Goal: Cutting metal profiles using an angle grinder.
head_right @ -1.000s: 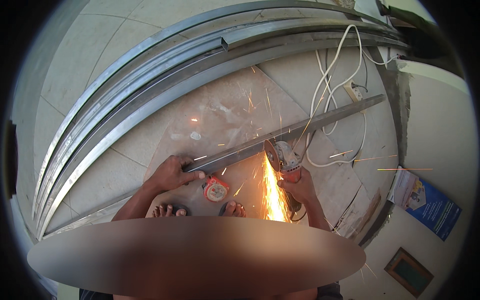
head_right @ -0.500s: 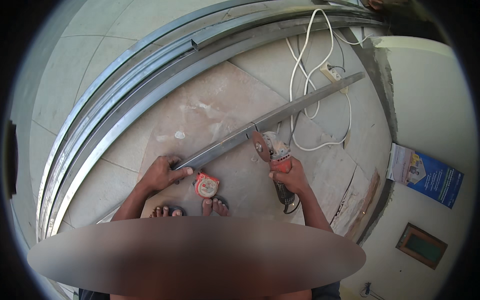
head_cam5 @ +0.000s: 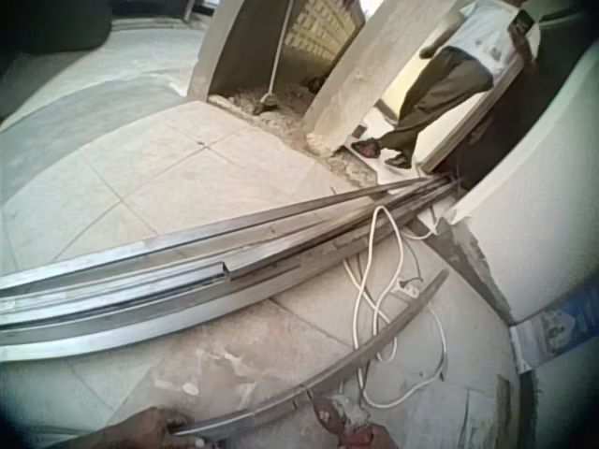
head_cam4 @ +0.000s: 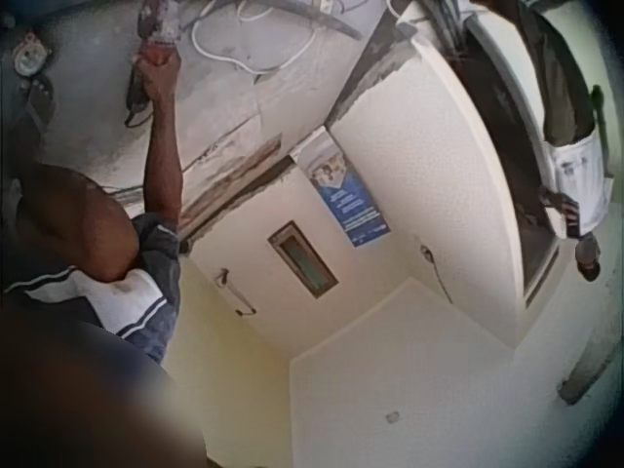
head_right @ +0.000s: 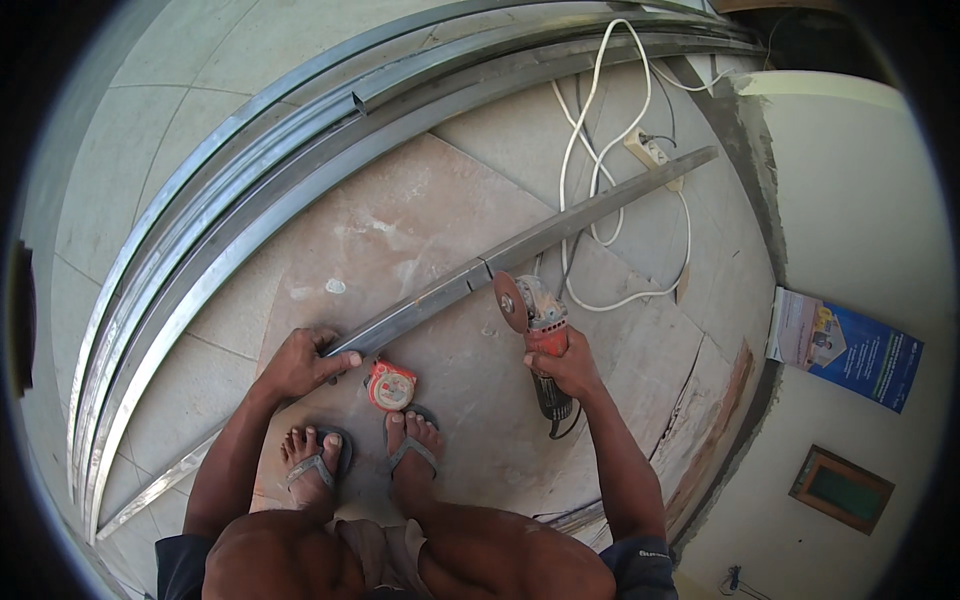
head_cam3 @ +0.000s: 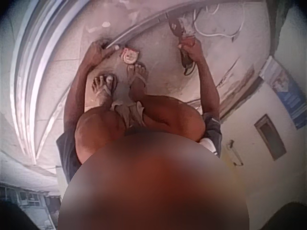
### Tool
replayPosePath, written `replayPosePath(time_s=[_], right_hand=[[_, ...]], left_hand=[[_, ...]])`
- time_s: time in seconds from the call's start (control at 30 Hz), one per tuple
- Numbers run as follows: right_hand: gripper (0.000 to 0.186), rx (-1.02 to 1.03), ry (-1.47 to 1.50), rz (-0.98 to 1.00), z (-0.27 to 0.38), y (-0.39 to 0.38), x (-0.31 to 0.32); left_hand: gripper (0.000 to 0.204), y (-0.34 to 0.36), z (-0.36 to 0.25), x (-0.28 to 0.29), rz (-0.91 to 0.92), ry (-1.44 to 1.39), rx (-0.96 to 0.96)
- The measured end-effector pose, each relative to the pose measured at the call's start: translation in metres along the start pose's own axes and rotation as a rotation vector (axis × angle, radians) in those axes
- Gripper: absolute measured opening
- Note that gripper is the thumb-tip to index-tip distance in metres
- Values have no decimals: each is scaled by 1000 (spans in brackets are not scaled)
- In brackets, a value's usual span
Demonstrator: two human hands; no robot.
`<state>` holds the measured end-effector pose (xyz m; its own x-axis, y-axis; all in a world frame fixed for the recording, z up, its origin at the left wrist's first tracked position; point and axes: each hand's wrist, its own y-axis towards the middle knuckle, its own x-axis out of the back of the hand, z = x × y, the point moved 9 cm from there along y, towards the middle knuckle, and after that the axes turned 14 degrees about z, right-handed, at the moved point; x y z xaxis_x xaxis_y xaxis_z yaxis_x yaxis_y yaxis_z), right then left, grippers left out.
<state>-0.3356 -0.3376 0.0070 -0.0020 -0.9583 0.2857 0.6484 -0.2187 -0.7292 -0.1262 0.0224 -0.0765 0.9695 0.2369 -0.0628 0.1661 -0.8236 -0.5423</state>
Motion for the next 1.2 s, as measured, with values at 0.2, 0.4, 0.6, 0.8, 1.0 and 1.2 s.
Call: replayPosePath(time_s=[0.2, 0.4, 0.6, 0.8, 1.0, 1.2], right_hand=[[48, 6, 11, 49, 5, 6, -8], [53, 0, 64, 72, 15, 7, -16], [54, -15, 4, 84, 10, 15, -14], [58, 6, -46, 75, 22, 19, -19], [58, 51, -84, 59, 23, 24, -19], [55, -23, -73, 68, 8, 26, -15]], left_hand=[[57, 0, 3, -1, 9, -26, 16], [59, 1, 1, -1, 9, 8, 31], [61, 1, 2, -1, 5, -8, 17], [60, 0, 5, -1, 26, -23, 60], [60, -1, 2, -2, 13, -59, 38], [63, 1, 2, -2, 6, 1, 8]])
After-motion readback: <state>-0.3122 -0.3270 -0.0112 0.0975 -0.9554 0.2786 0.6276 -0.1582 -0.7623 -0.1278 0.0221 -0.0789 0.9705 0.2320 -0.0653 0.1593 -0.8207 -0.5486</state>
